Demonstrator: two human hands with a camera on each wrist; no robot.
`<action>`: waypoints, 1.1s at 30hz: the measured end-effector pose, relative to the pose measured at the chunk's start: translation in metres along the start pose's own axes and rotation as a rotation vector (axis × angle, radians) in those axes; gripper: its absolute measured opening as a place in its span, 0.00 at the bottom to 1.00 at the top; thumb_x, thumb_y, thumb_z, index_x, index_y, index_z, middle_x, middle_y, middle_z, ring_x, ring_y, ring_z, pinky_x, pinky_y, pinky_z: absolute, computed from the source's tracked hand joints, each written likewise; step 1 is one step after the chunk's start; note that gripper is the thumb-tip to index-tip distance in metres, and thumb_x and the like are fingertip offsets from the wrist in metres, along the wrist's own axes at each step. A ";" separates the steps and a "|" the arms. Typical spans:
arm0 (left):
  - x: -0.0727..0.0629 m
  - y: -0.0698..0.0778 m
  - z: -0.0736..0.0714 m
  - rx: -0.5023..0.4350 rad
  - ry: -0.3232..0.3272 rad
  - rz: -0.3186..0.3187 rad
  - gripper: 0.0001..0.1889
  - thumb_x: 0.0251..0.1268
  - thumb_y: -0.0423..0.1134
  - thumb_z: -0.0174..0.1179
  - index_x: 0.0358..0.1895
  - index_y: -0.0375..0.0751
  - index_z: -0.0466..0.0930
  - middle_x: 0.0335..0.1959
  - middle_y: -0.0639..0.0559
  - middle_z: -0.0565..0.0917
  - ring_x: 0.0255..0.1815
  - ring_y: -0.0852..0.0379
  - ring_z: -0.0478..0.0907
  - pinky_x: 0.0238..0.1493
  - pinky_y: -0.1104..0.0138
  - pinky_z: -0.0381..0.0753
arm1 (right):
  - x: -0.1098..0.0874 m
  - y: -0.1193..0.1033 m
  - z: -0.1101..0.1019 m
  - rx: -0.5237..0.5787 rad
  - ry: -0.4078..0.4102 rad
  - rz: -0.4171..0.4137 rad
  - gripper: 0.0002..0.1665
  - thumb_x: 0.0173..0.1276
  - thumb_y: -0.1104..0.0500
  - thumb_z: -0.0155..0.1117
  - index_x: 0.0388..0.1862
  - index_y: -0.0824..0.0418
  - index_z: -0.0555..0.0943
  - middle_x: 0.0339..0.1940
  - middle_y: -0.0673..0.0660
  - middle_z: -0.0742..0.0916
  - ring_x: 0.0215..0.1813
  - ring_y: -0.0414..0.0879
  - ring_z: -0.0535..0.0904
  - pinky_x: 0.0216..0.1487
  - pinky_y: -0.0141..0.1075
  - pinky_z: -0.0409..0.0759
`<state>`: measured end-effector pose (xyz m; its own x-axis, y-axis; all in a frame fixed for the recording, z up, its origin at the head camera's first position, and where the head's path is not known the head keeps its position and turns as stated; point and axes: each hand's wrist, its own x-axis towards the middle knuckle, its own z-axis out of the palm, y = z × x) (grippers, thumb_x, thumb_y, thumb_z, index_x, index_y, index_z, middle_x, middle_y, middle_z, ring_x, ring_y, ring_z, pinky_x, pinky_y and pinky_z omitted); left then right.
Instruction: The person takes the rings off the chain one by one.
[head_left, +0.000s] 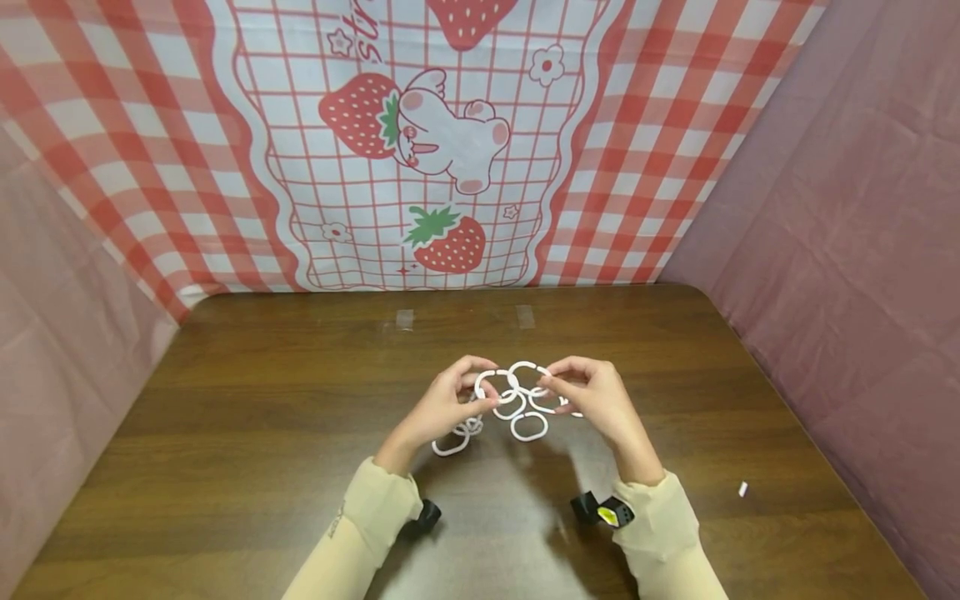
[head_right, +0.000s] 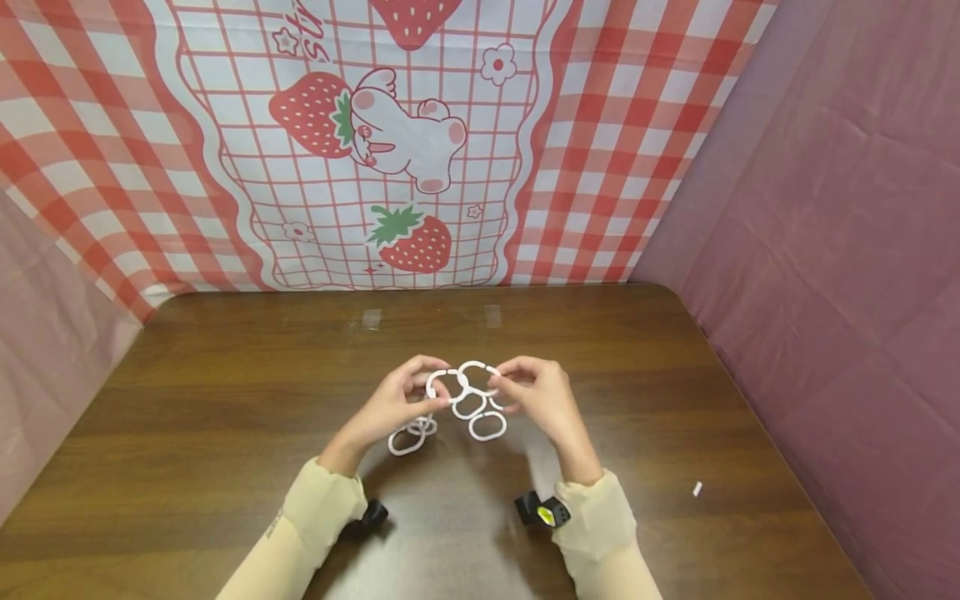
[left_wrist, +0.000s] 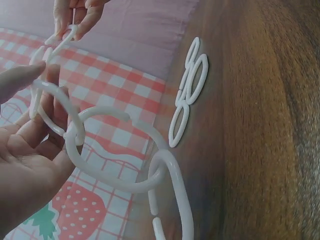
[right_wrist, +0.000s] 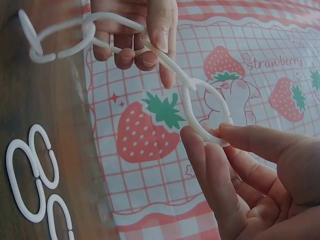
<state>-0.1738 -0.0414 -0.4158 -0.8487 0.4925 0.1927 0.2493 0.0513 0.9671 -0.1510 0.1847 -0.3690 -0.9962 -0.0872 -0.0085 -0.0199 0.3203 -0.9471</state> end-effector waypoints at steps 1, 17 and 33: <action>0.000 0.000 0.000 -0.005 0.001 -0.003 0.22 0.61 0.24 0.61 0.57 0.25 0.67 0.36 0.28 0.83 0.34 0.69 0.78 0.40 0.77 0.80 | 0.000 0.000 0.000 0.001 0.002 0.003 0.14 0.64 0.67 0.65 0.43 0.78 0.79 0.35 0.66 0.88 0.28 0.33 0.84 0.29 0.38 0.88; 0.002 -0.003 -0.006 -0.061 -0.007 -0.024 0.14 0.67 0.23 0.54 0.52 0.14 0.71 0.40 0.23 0.80 0.32 0.72 0.78 0.37 0.71 0.85 | 0.002 0.002 -0.003 -0.031 0.006 -0.002 0.13 0.65 0.67 0.64 0.43 0.78 0.79 0.35 0.65 0.89 0.28 0.32 0.84 0.30 0.41 0.88; 0.005 -0.005 -0.006 -0.145 0.132 -0.012 0.09 0.66 0.22 0.53 0.45 0.15 0.71 0.32 0.31 0.83 0.25 0.68 0.77 0.31 0.71 0.84 | 0.003 0.003 -0.004 -0.062 0.003 -0.041 0.13 0.65 0.66 0.65 0.43 0.75 0.81 0.33 0.65 0.88 0.28 0.32 0.82 0.28 0.36 0.87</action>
<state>-0.1827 -0.0447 -0.4188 -0.9074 0.3739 0.1921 0.1773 -0.0738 0.9814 -0.1541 0.1895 -0.3706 -0.9947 -0.0985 0.0309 -0.0658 0.3747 -0.9248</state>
